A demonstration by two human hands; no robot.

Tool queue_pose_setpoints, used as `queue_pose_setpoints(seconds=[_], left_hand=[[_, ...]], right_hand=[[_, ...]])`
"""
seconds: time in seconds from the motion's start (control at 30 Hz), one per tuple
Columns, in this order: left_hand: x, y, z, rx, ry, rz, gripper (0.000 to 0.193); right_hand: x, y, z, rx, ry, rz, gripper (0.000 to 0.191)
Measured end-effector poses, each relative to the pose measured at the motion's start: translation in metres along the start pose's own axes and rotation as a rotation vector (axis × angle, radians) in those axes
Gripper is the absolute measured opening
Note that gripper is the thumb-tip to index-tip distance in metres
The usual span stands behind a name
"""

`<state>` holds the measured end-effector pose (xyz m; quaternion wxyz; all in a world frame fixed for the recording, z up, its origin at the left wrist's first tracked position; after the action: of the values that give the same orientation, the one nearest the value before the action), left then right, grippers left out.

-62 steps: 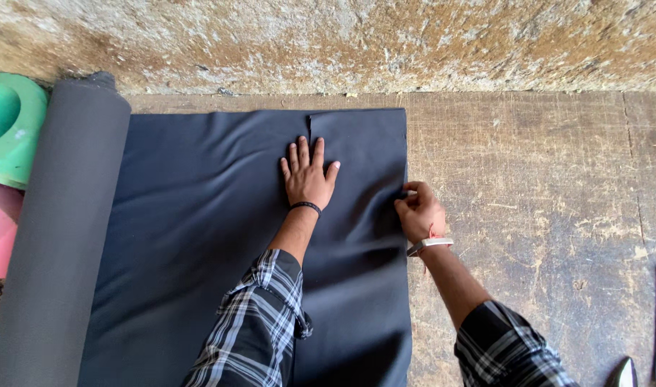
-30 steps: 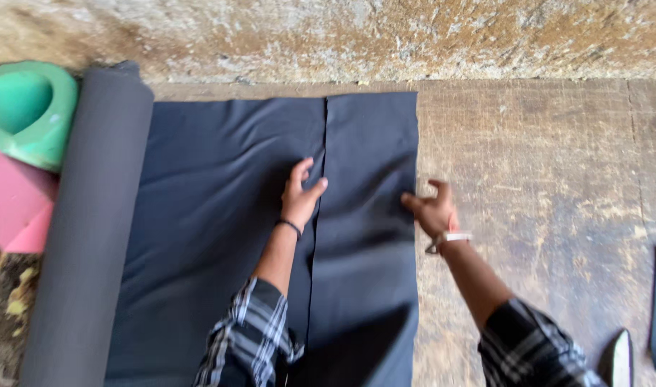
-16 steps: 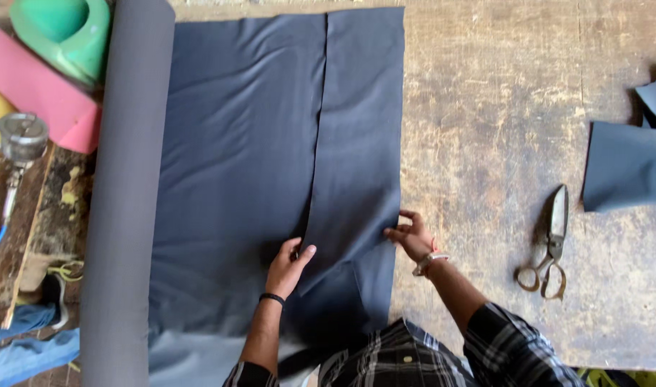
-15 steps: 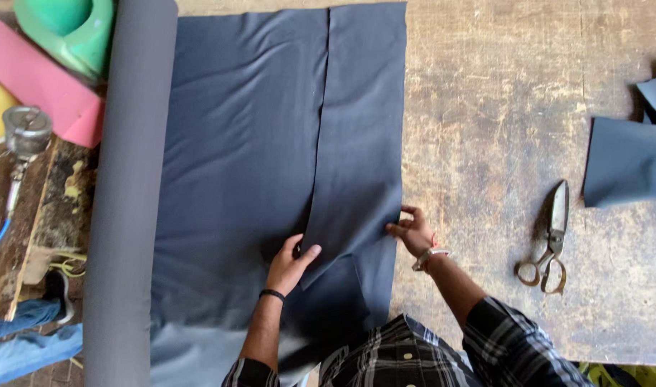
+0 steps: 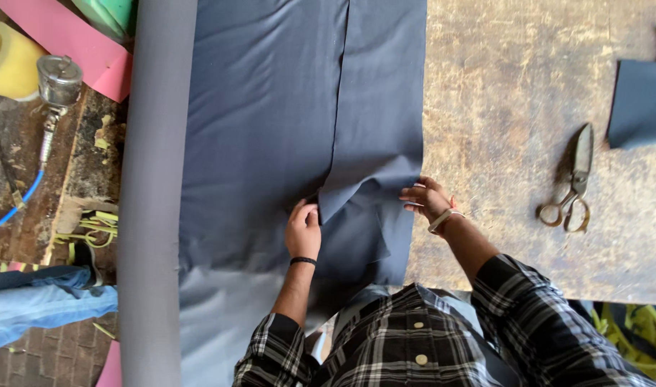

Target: The person unrolls gray fabric on a workbench and cuts it into long strips with scissors, holding the fabric taut with one hand while cutting. They then fold and stack the cut strips, carry pieces to a pile of foam parts, and place a white padded board on the pile.

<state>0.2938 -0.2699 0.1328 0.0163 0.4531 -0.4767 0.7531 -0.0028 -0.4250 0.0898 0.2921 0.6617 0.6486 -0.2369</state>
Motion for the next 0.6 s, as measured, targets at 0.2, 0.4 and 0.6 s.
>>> queue_pose_setpoints(seconds=[0.2,0.4,0.6], left_hand=[[0.008,-0.002,0.006,-0.161,-0.010,-0.132,0.052],[0.008,-0.015,0.010,-0.011,0.333,0.285,0.052],[-0.010,-0.002,0.026,-0.163,-0.163,-0.314,0.024]], right_hand=[[0.018,0.014,-0.034,-0.169,-0.044,0.159,0.036],[0.019,0.045,-0.049,-0.146,-0.049,0.101,0.027],[-0.014,0.058,-0.070,-0.259,-0.276,0.038,0.045]])
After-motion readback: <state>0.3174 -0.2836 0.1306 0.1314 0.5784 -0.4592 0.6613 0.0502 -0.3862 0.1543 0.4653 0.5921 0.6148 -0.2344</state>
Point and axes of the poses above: each hand's wrist, its own z-axis towards the middle knuckle, its own y-axis out of the palm, x = y × z, the point moved 3 cm from there along z, towards the middle knuckle, and after that the axes turned 10 degrees about x, right-handed, at the moved point
